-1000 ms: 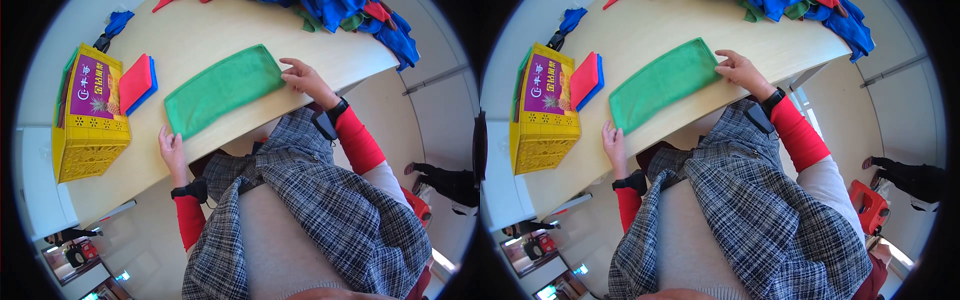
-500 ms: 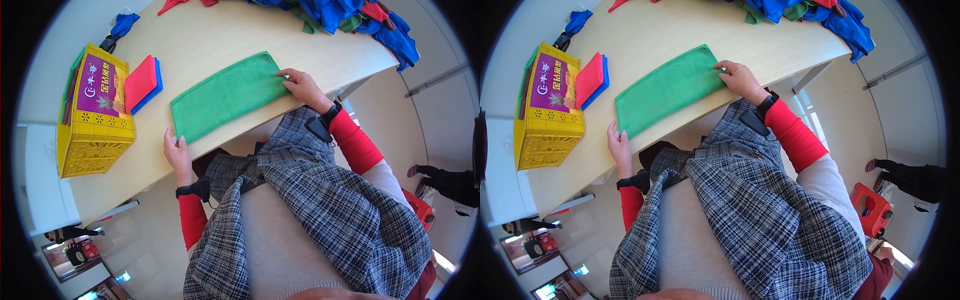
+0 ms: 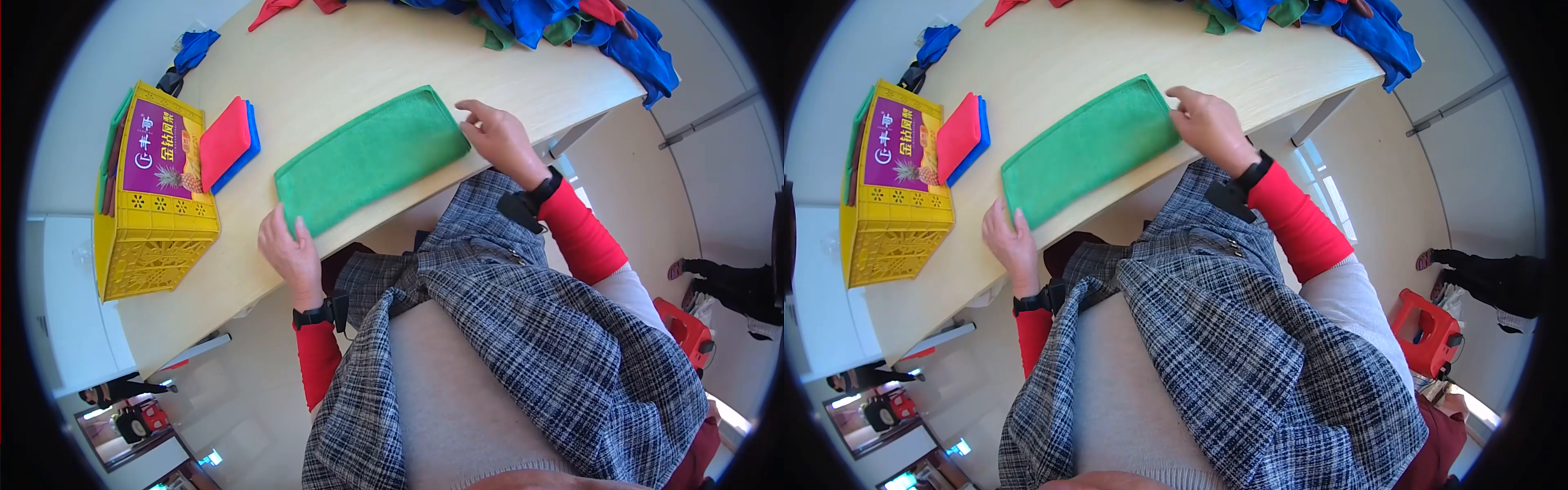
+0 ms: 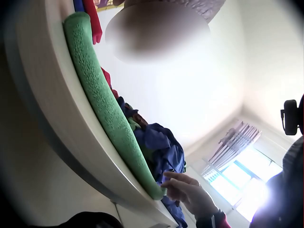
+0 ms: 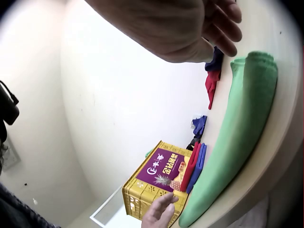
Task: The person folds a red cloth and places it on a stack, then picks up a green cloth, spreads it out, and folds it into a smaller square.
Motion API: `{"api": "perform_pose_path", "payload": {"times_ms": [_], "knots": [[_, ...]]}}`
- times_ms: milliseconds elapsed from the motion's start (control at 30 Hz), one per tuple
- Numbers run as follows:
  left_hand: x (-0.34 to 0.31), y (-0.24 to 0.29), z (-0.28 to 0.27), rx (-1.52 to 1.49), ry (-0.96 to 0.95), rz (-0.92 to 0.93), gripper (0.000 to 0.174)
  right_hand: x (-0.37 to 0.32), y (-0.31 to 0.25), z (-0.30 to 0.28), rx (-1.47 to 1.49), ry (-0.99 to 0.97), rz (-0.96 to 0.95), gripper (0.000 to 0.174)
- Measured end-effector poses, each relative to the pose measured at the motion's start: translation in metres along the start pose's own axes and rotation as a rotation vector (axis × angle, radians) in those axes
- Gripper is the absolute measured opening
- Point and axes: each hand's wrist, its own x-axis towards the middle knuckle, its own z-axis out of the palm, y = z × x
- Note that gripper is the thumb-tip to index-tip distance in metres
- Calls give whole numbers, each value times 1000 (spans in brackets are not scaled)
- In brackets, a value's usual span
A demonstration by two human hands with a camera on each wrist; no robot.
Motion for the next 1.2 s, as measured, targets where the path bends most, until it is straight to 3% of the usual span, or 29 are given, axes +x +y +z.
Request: {"api": "perform_pose_path", "payload": {"times_ms": [67,133,200,333,567,900,1033,1100,1200], "knots": [[8,15,10,-150,-89,158,49,2,-21,19,-144,199,-297,41],[17,36,23,-230,-134,248,49,-3,-59,45,-170,35,-315,51],[20,59,36,-151,-293,356,53,-9,-79,88,-226,-72,-367,61],[10,67,52,-183,-384,360,57,-21,-87,128,-235,-144,-361,67],[8,30,51,-35,-479,215,59,1,-31,98,-538,-115,-282,67],[7,-16,50,-25,-446,54,58,27,23,65,-650,4,-205,63],[10,-22,42,-48,-434,-15,58,29,17,54,-666,9,-170,60],[13,-19,38,127,-437,-18,57,31,12,48,-676,45,-116,58],[22,-3,34,149,-447,27,57,25,-2,56,-589,17,-198,57]]}}
